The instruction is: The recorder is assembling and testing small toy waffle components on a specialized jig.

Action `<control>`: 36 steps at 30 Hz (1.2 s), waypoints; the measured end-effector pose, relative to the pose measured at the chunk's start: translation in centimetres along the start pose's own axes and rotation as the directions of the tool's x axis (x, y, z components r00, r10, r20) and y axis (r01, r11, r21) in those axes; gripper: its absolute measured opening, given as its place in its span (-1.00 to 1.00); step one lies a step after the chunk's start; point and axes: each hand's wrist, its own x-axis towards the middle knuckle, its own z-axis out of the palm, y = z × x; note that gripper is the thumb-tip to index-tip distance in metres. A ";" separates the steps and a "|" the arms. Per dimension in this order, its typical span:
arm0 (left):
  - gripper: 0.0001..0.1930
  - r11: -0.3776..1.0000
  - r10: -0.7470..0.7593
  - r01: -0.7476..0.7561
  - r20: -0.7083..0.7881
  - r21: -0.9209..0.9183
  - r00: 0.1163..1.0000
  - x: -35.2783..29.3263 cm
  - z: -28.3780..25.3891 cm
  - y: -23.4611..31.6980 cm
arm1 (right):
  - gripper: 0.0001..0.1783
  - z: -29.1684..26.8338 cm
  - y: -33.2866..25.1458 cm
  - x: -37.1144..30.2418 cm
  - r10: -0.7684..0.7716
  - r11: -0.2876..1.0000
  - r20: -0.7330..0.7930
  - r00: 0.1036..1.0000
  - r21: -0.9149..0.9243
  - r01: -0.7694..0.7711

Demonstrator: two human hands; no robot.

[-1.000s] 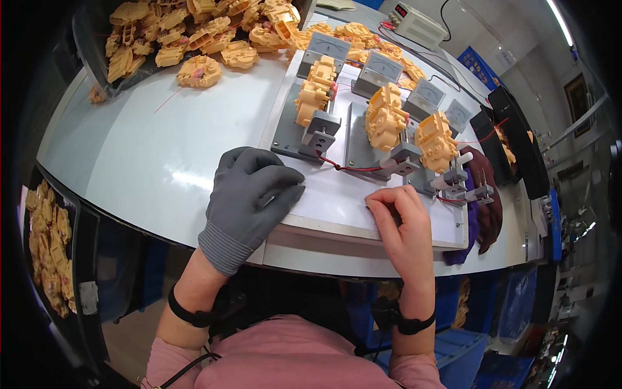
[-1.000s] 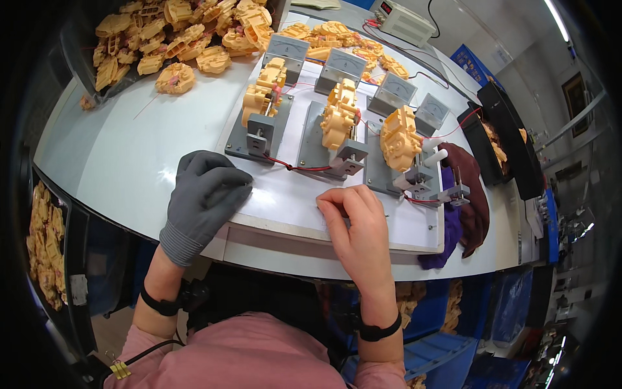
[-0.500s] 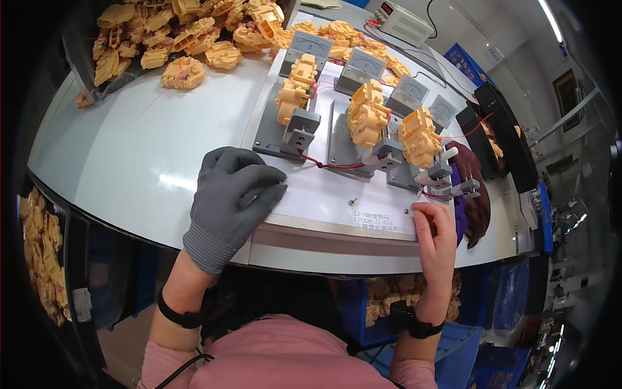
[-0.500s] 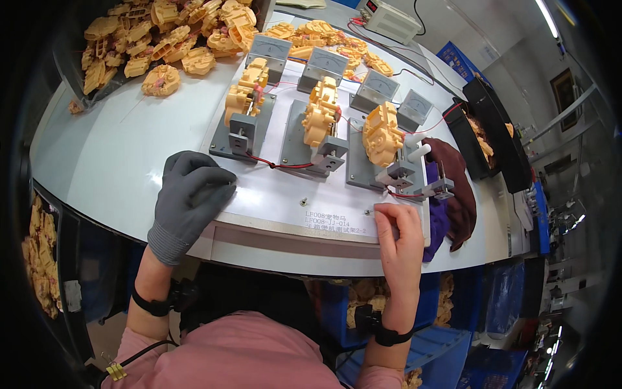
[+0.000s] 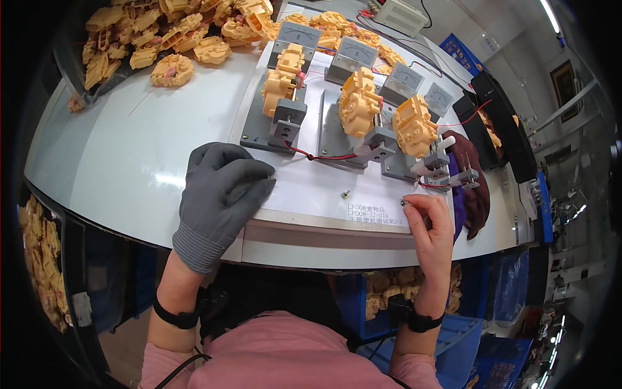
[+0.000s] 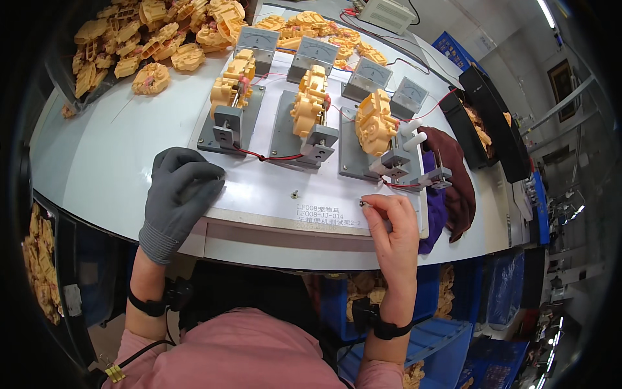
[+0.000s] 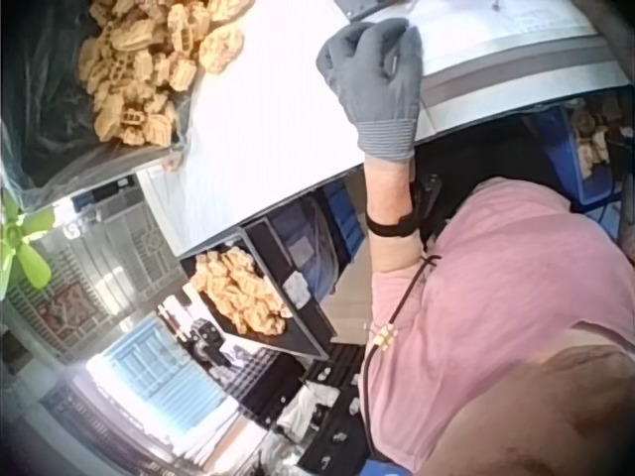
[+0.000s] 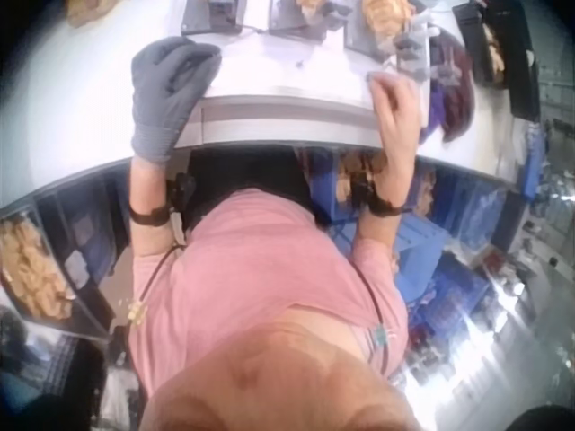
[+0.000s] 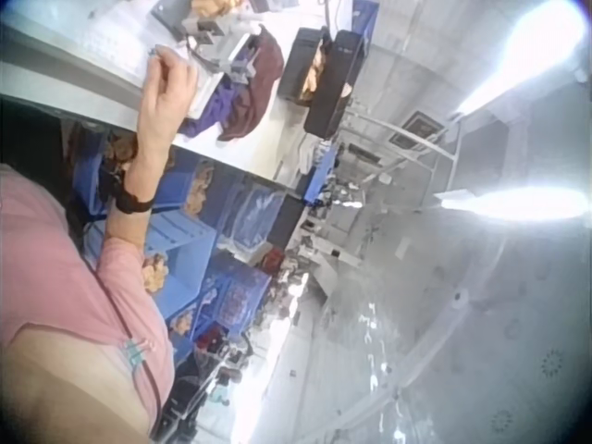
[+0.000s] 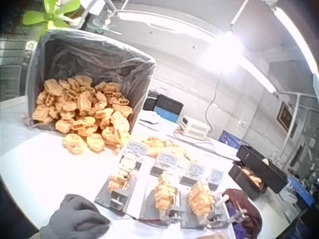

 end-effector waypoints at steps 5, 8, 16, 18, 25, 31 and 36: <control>-0.85 1.000 0.019 -0.019 -0.029 0.015 0.999 0.1 0.1 -0.1 | -0.86 0.1 0.3 -0.1 0.001 1.000 0.010 1.000 -0.022 -0.001; -0.86 1.000 0.031 -0.031 -0.045 0.001 0.998 0.0 0.2 -0.1 | -0.86 0.1 0.4 -0.2 -0.011 1.000 0.006 1.000 -0.027 0.011; -0.85 1.000 0.020 -0.021 -0.044 -0.022 0.999 0.0 0.0 -0.2 | -0.87 0.1 0.3 0.1 0.003 1.000 0.020 1.000 -0.007 -0.003; -0.85 0.999 0.025 -0.026 -0.045 -0.019 0.999 0.0 0.0 -0.2 | -0.87 0.1 0.3 0.0 0.010 1.000 0.016 1.000 -0.005 -0.010; -0.84 1.000 0.012 -0.012 -0.022 -0.010 1.000 0.0 0.0 -0.1 | -0.87 0.3 0.4 0.0 -0.018 0.999 -0.015 1.000 -0.034 0.018; -0.84 1.000 0.017 -0.017 -0.042 -0.018 0.999 0.0 0.2 -0.2 | -0.87 0.4 0.3 0.0 -0.028 0.998 -0.026 0.999 -0.048 0.027; -0.84 1.000 0.018 -0.018 -0.036 -0.016 0.999 0.0 0.1 -0.2 | -0.87 0.5 0.2 0.0 -0.005 0.999 -0.028 1.000 -0.033 0.004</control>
